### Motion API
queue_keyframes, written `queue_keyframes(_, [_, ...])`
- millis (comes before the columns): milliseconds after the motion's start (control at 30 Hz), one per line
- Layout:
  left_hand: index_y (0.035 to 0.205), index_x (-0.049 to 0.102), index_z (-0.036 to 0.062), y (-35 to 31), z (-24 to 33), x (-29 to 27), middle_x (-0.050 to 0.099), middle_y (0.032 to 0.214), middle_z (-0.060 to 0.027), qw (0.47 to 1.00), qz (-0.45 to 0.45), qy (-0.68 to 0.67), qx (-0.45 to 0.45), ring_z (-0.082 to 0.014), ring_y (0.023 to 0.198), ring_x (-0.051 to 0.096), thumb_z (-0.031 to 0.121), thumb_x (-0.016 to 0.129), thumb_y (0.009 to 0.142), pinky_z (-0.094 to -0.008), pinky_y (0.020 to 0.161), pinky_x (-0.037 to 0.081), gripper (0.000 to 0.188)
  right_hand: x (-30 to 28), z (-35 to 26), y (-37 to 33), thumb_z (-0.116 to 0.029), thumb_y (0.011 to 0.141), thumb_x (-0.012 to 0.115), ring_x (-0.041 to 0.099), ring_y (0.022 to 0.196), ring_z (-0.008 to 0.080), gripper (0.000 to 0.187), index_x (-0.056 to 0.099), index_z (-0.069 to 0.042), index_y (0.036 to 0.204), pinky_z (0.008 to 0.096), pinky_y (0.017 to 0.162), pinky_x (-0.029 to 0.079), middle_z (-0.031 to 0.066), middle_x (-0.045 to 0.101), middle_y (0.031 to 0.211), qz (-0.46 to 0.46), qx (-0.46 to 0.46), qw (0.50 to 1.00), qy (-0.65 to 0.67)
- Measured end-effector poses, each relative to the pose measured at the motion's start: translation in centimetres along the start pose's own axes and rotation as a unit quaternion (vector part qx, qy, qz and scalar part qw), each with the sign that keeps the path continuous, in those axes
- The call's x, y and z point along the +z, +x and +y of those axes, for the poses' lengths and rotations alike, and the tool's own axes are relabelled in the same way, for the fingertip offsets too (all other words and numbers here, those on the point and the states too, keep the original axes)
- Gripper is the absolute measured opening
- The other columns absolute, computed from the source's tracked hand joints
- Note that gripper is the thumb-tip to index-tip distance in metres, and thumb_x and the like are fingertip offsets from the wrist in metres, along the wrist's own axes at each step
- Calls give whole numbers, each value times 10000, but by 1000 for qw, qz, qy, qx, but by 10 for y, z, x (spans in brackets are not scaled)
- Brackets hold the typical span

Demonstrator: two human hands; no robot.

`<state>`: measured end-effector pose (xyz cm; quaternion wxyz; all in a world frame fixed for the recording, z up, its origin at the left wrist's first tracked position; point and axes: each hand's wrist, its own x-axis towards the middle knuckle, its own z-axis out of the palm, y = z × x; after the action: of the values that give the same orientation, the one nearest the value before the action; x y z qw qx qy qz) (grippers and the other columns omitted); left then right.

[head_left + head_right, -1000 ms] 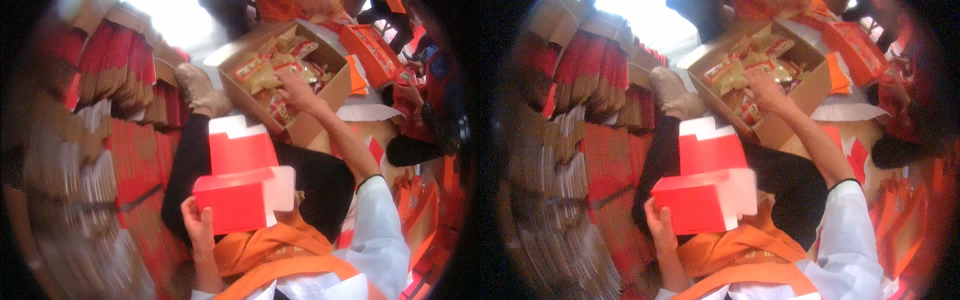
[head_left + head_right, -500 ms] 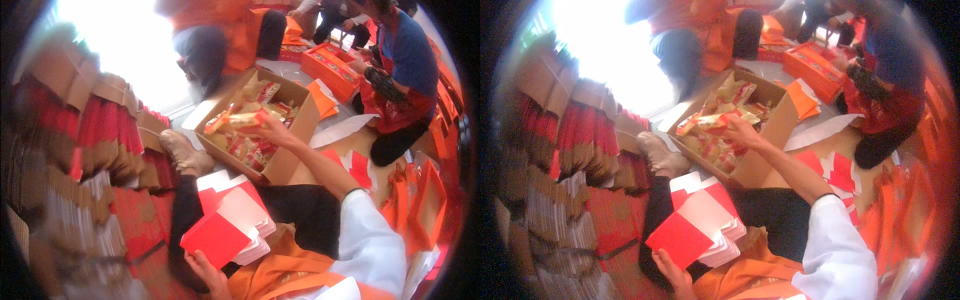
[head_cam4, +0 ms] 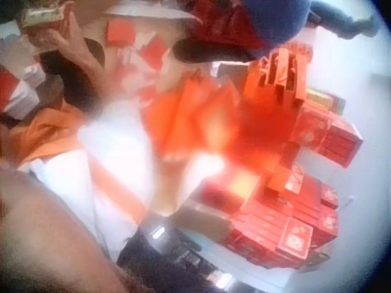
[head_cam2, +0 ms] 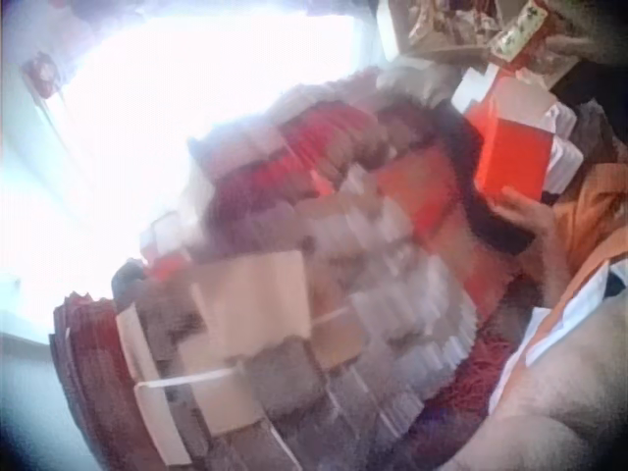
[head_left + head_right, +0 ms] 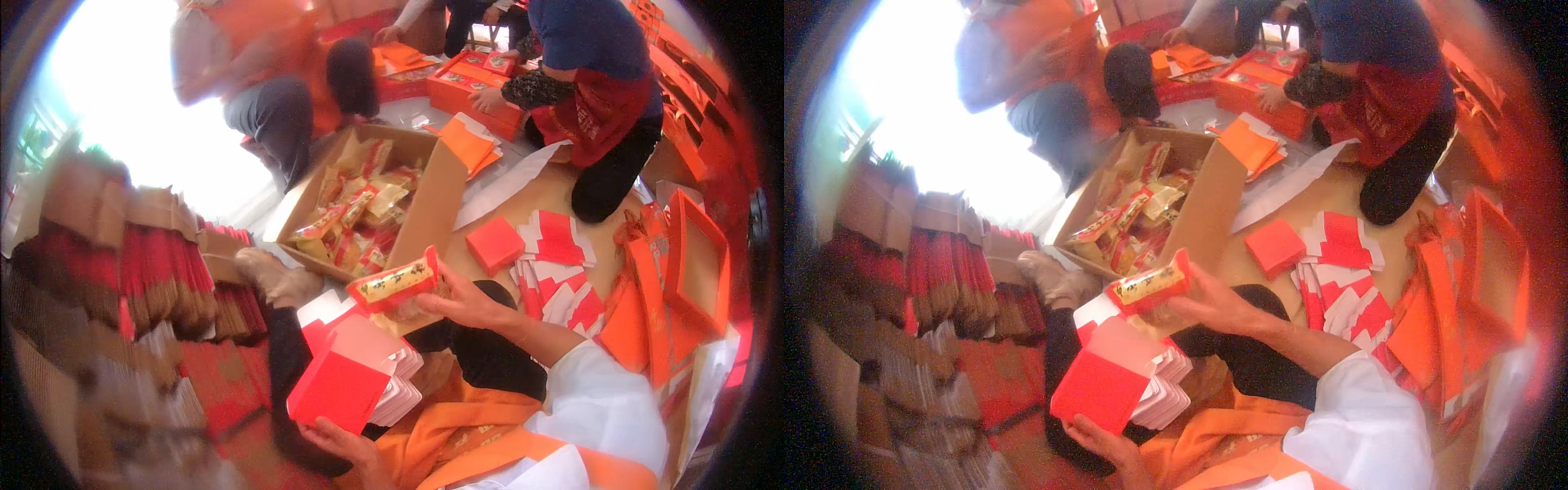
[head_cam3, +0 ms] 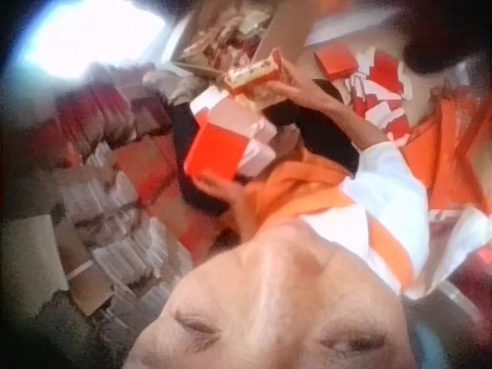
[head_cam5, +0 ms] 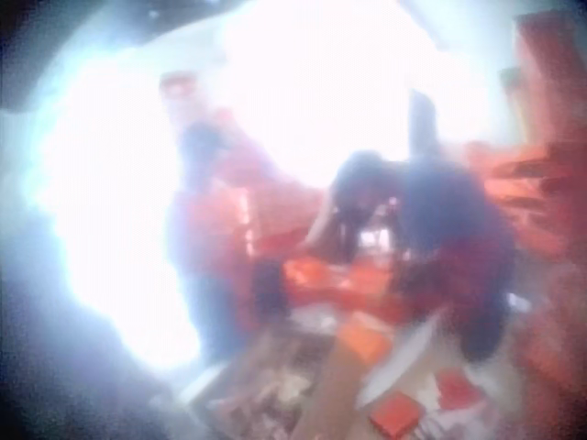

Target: The person sits on the floor and repeatedly picks up small packets from a cardboard box, places them inside red envelopes, and folds the envelopes closed. The person stacks the finished envelopes on their lap while other people work in the background.

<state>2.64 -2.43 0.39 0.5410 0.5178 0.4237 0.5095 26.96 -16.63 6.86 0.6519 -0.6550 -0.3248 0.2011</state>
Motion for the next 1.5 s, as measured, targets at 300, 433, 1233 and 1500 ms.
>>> queue_keyframes(300, [1272,330,6,-10,11,13,428,1247,-164,999,-20,3,32,-268,1109,460,344,474,909,-395,941,368,517,13,0,-24,-152,851,581,535,1016,175,491,356,-22,1267,319,873,426,148,546,1124,-29,-26,997,-66])
queue_keyframes(433, [1268,327,13,-17,10,19,426,1249,-153,996,-82,-33,7,-260,1119,453,379,469,907,-398,943,367,533,25,6,-24,-207,873,547,551,1036,250,502,328,-30,1288,356,864,432,201,533,1121,-74,88,992,-42])
queue_keyframes(1233, [1142,487,-47,-87,-27,-58,482,1203,-177,950,-255,74,-162,-240,1017,529,275,423,907,-361,874,419,404,41,12,-104,-161,821,614,641,835,221,250,617,-21,1028,301,720,500,136,651,924,-222,-59,973,4])
queue_keyframes(1500, [1055,576,-54,-46,-14,-76,521,1163,-178,752,-504,105,-413,-224,957,570,210,412,906,-333,824,454,345,42,20,-133,-118,851,556,580,996,235,216,543,-5,1035,318,840,451,151,586,1098,-326,110,929,139])
